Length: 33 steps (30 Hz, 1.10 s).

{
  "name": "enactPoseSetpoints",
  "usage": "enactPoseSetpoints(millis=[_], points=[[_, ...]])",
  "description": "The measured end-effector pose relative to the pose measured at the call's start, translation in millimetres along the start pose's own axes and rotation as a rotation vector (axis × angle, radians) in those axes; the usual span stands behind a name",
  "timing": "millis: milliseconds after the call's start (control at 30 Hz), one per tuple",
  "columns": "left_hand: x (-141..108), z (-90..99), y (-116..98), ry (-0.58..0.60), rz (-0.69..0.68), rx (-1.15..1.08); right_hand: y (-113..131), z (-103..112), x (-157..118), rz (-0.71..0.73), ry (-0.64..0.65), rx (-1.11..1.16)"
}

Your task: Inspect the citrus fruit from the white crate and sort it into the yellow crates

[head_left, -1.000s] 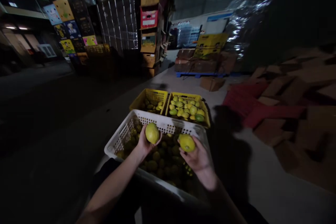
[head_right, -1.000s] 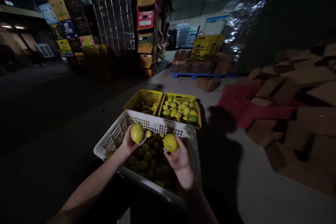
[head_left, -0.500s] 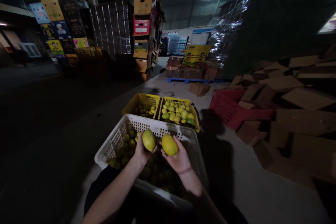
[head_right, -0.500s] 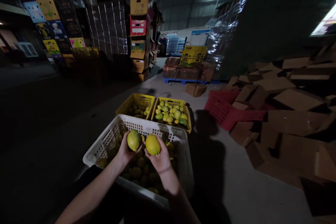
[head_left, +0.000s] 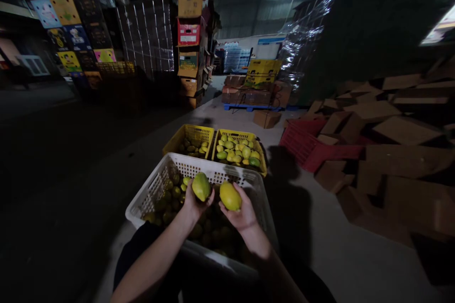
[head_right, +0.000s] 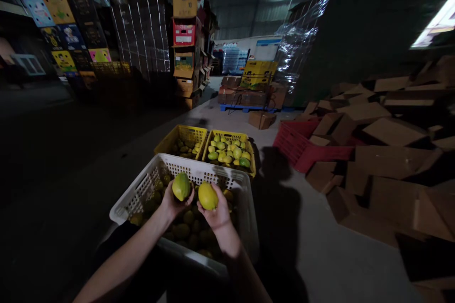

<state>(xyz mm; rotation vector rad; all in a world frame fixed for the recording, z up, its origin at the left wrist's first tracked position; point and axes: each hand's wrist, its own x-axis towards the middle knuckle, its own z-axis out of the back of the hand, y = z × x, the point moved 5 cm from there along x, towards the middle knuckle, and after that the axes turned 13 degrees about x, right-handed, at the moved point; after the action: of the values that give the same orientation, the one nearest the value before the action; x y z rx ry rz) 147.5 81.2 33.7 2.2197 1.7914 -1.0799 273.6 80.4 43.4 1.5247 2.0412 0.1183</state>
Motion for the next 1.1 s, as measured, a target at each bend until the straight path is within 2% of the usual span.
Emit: enactPoseSetpoints(millis=[133,367,500,633,833,1000,1100], points=[[5,3.9,7,-0.001,0.086,0.011,-2,6,1,-0.086,-0.047,-0.030],[-3,-1.8,0,0.008,0.008,-0.002,-6,2,0,-0.134,-0.063,-0.074],[-2,-0.8,-1,-0.022,-0.001,-0.012,-2,1,1,-0.054,-0.043,-0.025],[-1,-0.9,0,0.009,-0.029,0.037,4,5,6,0.060,0.019,-0.016],[-4,-0.5,-3,-0.007,-0.032,0.013,5,12,10,0.056,0.066,-0.066],[-1,2.9,-2,-0.041,-0.029,0.007,11,13,3,0.187,0.167,-0.147],[1,4.2,-1,-0.046,-0.035,0.002,13,14,1,0.213,0.181,-0.179]])
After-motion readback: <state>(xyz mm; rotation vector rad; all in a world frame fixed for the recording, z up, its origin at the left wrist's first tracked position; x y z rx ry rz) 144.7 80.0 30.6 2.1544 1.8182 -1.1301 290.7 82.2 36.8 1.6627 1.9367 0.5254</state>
